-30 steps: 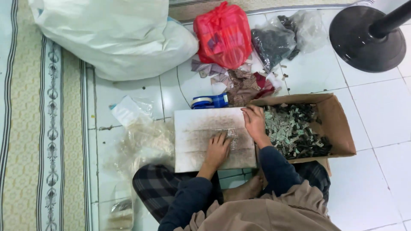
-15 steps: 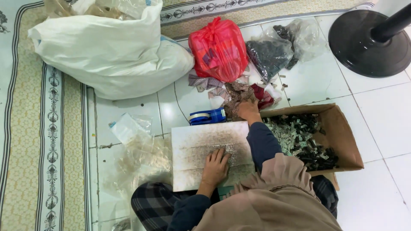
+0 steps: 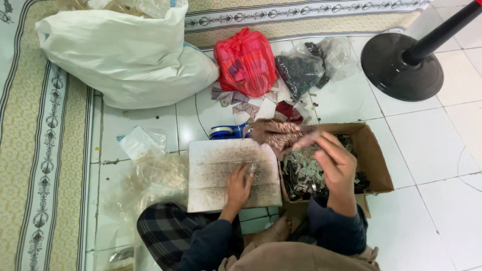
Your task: The person places small metal components into plastic bags and seals them.
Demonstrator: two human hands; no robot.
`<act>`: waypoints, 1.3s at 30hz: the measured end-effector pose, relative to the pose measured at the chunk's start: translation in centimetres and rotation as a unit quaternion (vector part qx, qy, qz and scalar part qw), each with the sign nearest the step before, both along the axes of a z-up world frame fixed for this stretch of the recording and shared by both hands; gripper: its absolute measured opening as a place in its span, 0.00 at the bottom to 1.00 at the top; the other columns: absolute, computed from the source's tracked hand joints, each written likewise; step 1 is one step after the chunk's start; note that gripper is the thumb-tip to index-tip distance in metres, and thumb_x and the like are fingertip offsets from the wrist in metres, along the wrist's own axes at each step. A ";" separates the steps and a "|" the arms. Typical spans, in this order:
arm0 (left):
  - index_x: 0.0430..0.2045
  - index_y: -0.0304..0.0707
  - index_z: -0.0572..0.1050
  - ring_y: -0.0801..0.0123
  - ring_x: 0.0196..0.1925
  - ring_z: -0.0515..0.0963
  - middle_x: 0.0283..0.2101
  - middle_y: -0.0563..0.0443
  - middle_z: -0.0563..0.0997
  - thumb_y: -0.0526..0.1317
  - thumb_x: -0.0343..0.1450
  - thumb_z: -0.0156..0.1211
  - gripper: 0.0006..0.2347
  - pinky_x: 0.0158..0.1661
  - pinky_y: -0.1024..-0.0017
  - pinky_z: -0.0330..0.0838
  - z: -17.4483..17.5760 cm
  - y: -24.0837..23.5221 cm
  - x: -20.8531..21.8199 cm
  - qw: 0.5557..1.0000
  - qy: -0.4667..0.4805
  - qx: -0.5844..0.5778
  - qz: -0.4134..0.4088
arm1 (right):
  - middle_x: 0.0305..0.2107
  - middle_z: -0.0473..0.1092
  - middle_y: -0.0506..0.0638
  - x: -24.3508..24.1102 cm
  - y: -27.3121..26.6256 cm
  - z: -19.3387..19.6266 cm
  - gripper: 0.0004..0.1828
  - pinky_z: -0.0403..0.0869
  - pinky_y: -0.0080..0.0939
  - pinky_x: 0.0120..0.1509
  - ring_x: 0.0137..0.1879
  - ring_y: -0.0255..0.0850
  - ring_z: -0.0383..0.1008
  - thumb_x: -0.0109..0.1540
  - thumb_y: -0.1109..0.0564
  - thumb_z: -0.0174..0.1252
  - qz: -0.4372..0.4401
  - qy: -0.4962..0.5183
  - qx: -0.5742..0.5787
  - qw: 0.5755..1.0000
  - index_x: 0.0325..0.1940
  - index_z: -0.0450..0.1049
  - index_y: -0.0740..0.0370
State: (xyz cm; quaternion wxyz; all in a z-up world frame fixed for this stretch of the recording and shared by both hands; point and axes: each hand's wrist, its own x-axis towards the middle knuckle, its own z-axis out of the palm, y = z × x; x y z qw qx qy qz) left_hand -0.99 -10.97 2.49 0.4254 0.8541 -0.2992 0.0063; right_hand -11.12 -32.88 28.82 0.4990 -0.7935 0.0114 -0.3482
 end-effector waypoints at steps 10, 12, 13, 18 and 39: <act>0.75 0.40 0.51 0.48 0.78 0.48 0.77 0.34 0.50 0.62 0.76 0.37 0.34 0.74 0.50 0.41 20.6 -5.1 -9.4 0.710 0.576 -0.404 -0.003 | 0.76 0.46 0.65 -3.5 10.3 -15.1 0.33 0.48 0.66 0.79 0.79 0.60 0.43 0.74 0.42 0.34 0.017 0.122 0.073 0.990 0.80 0.53 0.60; 0.74 0.33 0.48 0.44 0.78 0.41 0.77 0.31 0.44 0.54 0.79 0.36 0.30 0.74 0.49 0.35 18.9 -5.8 -11.2 0.797 0.493 -0.336 -0.089 | 0.74 0.44 0.75 -3.4 9.2 -10.7 0.58 0.44 0.66 0.84 0.79 0.66 0.45 0.65 0.17 0.30 -0.108 0.264 0.376 0.882 0.81 0.45 0.67; 0.74 0.33 0.48 0.44 0.78 0.41 0.77 0.31 0.44 0.54 0.79 0.36 0.30 0.74 0.49 0.35 18.2 -6.0 -11.9 0.797 0.494 -0.338 -0.085 | 0.74 0.44 0.75 -3.5 8.3 -11.3 0.58 0.44 0.66 0.84 0.79 0.66 0.45 0.65 0.17 0.30 -0.105 0.267 0.374 0.882 0.81 0.45 0.67; 0.72 0.21 0.46 0.38 0.78 0.36 0.75 0.22 0.40 0.43 0.82 0.33 0.25 0.73 0.47 0.27 16.6 -6.8 -11.1 0.857 0.396 -0.307 -0.123 | 0.75 0.48 0.66 -4.9 7.4 -14.0 0.46 0.47 0.57 0.84 0.79 0.57 0.48 0.71 0.29 0.31 -0.102 0.164 0.415 0.889 0.78 0.53 0.67; 0.73 0.40 0.58 0.38 0.77 0.54 0.76 0.33 0.55 0.39 0.81 0.42 0.22 0.71 0.46 0.50 13.5 -7.2 -17.6 0.932 0.131 -0.255 -0.219 | 0.59 0.68 0.52 -11.9 8.6 -18.6 0.21 0.63 0.42 0.69 0.61 0.36 0.66 0.71 0.46 0.46 -0.071 0.069 0.687 0.720 0.65 0.69 0.54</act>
